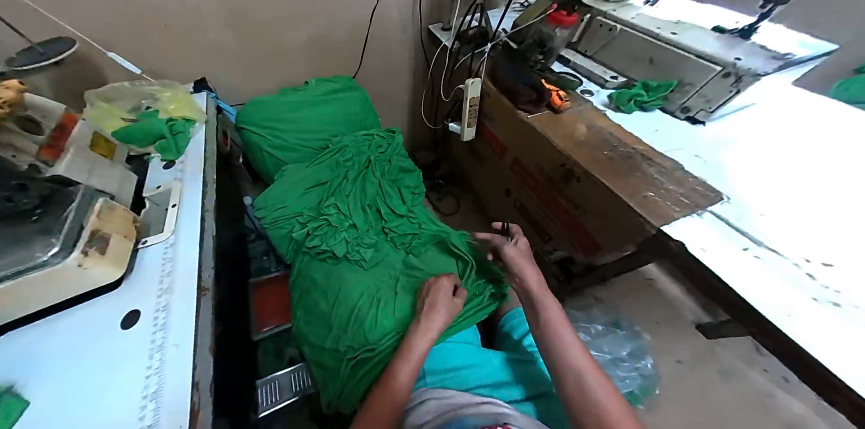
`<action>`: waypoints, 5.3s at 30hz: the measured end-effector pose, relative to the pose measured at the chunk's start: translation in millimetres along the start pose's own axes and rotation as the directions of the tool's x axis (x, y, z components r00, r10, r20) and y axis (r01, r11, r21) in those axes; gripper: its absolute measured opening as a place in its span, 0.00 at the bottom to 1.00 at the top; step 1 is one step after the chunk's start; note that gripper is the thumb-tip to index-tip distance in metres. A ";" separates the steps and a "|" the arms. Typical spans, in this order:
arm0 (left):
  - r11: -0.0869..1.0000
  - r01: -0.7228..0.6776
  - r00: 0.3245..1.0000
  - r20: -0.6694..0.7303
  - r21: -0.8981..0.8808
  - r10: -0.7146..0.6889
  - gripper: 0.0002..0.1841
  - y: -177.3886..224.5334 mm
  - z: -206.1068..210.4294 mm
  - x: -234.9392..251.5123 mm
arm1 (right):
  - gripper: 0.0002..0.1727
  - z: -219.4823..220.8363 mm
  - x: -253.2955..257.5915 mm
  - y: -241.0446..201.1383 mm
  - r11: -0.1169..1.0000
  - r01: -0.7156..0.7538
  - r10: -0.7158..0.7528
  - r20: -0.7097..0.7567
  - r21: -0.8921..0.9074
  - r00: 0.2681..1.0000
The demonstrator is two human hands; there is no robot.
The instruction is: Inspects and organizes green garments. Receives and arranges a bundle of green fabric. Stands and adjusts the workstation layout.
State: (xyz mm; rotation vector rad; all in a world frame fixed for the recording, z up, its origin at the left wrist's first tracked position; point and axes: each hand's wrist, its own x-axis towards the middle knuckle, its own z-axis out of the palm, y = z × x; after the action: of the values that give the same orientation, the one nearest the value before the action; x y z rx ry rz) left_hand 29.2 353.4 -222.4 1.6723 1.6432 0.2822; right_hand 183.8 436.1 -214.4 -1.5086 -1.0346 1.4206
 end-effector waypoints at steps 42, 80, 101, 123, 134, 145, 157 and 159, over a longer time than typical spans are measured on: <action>0.845 -0.126 0.927 -0.364 -0.519 -0.086 0.14 -52.2 -13.0 -46.2 | 0.16 48.5 -48.0 43.1 0.967 0.243 -0.252 0.427 0.075 0.868; 0.985 -0.113 0.896 -0.417 0.127 0.156 0.14 -71.0 22.8 -51.6 | 0.19 39.2 -69.2 33.7 0.509 0.460 0.161 0.605 -0.728 0.780; 0.935 -0.066 0.922 -0.380 -0.348 -0.077 0.13 -82.8 9.7 -53.5 | 0.14 48.8 -60.0 46.6 0.845 0.287 0.059 0.613 -0.451 0.788; 0.934 -0.122 0.890 -0.454 -0.336 -0.047 0.13 -84.0 14.5 -54.8 | 0.18 52.7 -57.7 41.7 0.701 0.378 0.128 0.629 -0.604 0.767; 0.845 -0.173 0.829 -0.537 -0.506 -0.152 0.13 -91.3 20.7 -54.2 | 0.17 54.9 -57.9 48.8 0.681 0.415 0.071 0.618 -0.603 0.783; 0.938 0.021 0.879 -0.441 -0.345 -0.182 0.13 -78.0 11.9 -56.8 | 0.12 45.1 -59.1 53.8 0.897 0.256 0.016 0.606 -0.360 0.795; 0.832 -0.104 0.859 -0.471 -0.545 -0.201 0.13 -92.8 15.5 -57.0 | 0.21 63.1 -65.9 34.9 0.520 0.498 0.140 0.645 -0.693 0.751; 0.821 -0.116 0.864 -0.465 -0.558 -0.194 0.12 -92.7 15.2 -56.8 | 0.22 68.5 -70.8 29.7 0.429 0.535 0.156 0.644 -0.727 0.749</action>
State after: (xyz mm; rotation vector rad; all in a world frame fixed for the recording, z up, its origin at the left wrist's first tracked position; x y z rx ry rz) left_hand -40.0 284.4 -272.6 1.1381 1.7137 1.1639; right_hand 114.1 360.8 -221.3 -1.4293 -2.6779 1.2243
